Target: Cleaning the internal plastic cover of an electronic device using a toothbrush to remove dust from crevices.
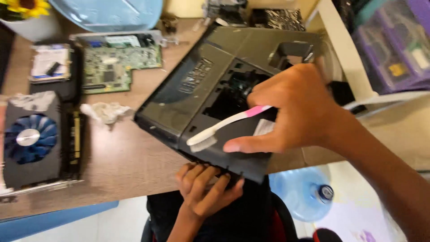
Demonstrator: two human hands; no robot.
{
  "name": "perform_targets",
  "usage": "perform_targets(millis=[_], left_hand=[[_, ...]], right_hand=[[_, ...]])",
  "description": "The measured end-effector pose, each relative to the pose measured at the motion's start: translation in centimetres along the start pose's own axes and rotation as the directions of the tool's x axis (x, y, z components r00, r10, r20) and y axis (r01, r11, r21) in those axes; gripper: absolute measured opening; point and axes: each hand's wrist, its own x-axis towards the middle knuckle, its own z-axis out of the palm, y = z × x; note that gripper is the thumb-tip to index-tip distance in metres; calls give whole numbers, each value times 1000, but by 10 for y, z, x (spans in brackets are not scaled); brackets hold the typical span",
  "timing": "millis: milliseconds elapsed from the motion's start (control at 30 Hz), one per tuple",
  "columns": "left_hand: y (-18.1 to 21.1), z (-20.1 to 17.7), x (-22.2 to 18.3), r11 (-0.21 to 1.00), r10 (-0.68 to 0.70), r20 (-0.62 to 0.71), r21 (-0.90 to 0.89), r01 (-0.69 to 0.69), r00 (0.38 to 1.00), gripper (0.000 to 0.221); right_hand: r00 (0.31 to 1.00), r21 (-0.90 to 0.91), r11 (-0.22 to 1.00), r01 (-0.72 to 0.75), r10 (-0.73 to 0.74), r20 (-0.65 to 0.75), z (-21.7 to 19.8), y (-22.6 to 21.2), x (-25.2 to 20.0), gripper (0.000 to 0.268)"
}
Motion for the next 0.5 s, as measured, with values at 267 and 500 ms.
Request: perform_targets(millis=[267,500], left_hand=[[-28,-31,35,937,-326,18,-122,326,945,18],[-74,-54,68,778,-621,-17,-132,614,783,39]], right_hand=[[984,226,959,-172,154,93,-45,8,27,47],[945,300,896,-326,307,108,-83,18,25,55]])
